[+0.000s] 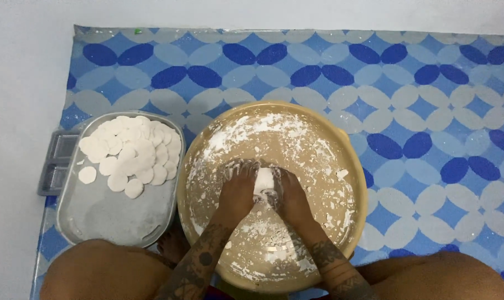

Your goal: Coating small white discs with powder and arranging them in a tray

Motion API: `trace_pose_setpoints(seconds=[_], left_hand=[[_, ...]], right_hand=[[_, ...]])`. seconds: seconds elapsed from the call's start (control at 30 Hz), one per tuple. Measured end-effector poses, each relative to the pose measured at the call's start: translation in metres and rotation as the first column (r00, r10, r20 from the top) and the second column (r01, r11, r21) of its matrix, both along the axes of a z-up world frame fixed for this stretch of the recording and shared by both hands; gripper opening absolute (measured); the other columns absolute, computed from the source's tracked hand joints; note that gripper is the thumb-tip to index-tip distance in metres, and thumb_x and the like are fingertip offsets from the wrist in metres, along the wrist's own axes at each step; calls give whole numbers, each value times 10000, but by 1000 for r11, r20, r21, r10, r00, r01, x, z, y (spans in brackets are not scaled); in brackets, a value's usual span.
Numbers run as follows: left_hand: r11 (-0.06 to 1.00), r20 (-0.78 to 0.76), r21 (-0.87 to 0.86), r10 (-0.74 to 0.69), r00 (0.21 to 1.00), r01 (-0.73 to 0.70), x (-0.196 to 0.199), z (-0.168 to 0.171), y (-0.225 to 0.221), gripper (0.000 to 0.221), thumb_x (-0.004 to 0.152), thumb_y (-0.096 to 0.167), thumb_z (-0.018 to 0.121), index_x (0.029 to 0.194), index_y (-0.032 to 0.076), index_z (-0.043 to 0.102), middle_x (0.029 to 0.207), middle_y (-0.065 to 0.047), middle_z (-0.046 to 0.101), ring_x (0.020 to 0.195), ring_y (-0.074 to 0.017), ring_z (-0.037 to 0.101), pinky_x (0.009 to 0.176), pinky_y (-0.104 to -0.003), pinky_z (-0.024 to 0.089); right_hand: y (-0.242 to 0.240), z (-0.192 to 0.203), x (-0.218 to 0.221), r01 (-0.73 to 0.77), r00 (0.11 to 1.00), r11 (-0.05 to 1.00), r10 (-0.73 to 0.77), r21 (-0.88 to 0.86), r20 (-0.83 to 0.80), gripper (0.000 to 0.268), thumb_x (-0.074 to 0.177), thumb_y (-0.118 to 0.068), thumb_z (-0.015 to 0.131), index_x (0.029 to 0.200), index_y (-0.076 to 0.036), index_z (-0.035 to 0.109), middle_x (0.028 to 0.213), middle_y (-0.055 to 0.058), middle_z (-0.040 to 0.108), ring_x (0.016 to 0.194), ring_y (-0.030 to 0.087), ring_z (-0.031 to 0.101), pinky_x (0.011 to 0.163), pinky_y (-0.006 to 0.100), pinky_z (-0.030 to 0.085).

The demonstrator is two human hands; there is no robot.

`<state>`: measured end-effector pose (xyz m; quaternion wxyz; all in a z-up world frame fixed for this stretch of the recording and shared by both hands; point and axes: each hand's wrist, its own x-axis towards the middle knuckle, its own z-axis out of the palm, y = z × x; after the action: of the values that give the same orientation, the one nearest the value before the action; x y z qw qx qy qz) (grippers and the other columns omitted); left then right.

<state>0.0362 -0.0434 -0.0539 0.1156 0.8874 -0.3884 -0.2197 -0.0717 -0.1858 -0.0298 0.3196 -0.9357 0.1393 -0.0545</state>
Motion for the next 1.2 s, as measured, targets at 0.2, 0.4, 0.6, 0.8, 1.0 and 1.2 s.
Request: trace_pose_setpoints(seconds=[0.2,0.4,0.6,0.8,1.0,1.2], left_hand=[[998,27,58,-5,1000,3,1,14,-1,793,810,251,840,1457,20,444,1431,-202,505,1347,-414,460,1025,-694,447],[1000,-31,24,20,999,-19,1,-12,2,784,832,269,825,1464,15,437,1458,-203,483,1392,-427,420,1032,-717,425],[999,-2,18,43,999,-43,3,25,4,800,812,347,840,1443,35,460,1455,-194,491,1395,-416,428,1014,-686,474],[999,20,-18,37,999,-36,0,1,4,818,819,335,822,1463,2,443,1468,-203,472,1407,-434,409,1039,-731,408],[998,-24,-14,61,998,-62,-4,13,7,845,816,298,815,1486,-5,400,1480,-213,444,1399,-450,399,1052,-750,376],[998,-43,-13,64,997,-64,-1,-9,4,818,834,288,794,1487,-12,402,1483,-199,442,1398,-441,403,1043,-747,395]], right_hand=[[0,-28,-10,-18,981,996,34,-86,193,478,819,-233,735,1253,-56,640,1111,149,679,1088,333,643,962,421,527],[0,-16,-8,28,962,998,-11,-57,272,282,798,-185,741,1037,-38,720,953,137,730,958,333,701,852,409,560],[-20,47,-18,496,868,842,-489,213,-91,247,880,-199,601,1077,-83,696,969,209,701,1011,413,667,917,507,510],[-104,45,-41,444,841,847,-507,-293,-191,409,884,9,523,1273,62,638,1290,215,622,1225,403,557,979,448,537],[-120,-18,-49,144,811,882,-365,-449,-457,407,910,-8,588,1313,52,581,1414,224,523,1284,424,528,950,525,577],[-108,-2,-56,147,813,876,-372,-460,-447,301,932,-17,511,1201,50,629,1235,228,580,1105,368,642,889,440,600]])
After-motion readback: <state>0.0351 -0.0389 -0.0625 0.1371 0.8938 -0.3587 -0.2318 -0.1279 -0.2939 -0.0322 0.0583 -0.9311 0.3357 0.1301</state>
